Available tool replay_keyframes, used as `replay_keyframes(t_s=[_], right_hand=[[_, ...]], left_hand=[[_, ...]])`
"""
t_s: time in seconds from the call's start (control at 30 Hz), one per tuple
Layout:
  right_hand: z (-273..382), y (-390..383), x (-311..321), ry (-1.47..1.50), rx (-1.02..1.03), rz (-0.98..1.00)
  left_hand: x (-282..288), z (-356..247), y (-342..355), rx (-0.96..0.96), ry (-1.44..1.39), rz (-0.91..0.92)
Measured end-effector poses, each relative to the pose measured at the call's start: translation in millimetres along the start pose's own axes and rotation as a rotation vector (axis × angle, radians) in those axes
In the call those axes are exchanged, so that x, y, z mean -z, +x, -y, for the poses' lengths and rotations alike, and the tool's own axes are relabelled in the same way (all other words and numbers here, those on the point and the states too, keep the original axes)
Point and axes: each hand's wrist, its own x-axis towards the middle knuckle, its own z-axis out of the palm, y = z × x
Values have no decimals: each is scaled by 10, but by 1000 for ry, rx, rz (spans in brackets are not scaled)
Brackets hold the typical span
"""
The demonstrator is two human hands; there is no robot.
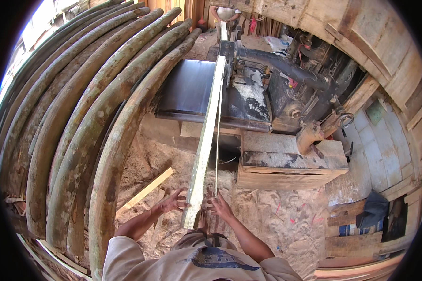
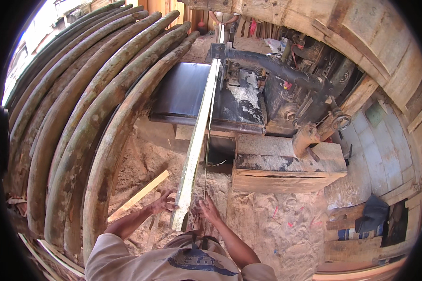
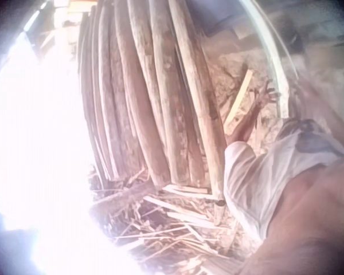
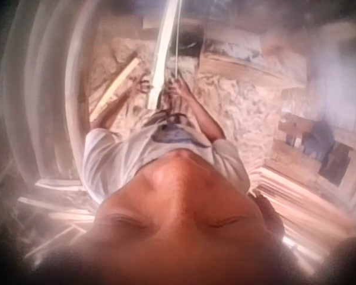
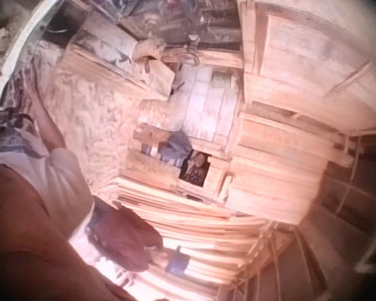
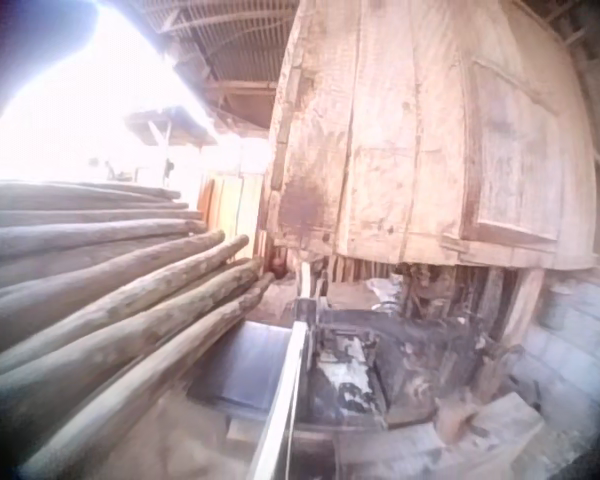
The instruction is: The person feeds long logs into a stationary saw to cut them into planks. They guide the logs through the blade, retrieve the cut planks, and stack them nearby while another person assists by moving the finished pieces.
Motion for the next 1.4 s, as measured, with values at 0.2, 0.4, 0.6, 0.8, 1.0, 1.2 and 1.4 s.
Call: replay_keyframes(t_s=[0.2,0.4,0.6,0.8,1.0,1.2,1.4], right_hand=[[-919,-266,154,-229,116,-85],[-826,-1177,-300,-83,21,-105],[-1232,-1813,-470,-187,86,-241],[-1650,-2448,-621,-305,128,-318],[-2001,-3191,-806,-309,119,-365],[-2480,-3977,-1039,-268,121,-361],[-3119,-4749,-1178,-193,138,-363]], left_hand=[[-465,299,-452,56,65,-64],[-707,809,-1141,52,36,-85],[-1037,1343,-1746,89,121,-126],[-1388,1885,-2310,27,152,-102],[-1722,2328,-2920,66,147,-128],[-2012,2921,-3582,69,180,-112],[-2522,3378,-4305,55,134,-87]])
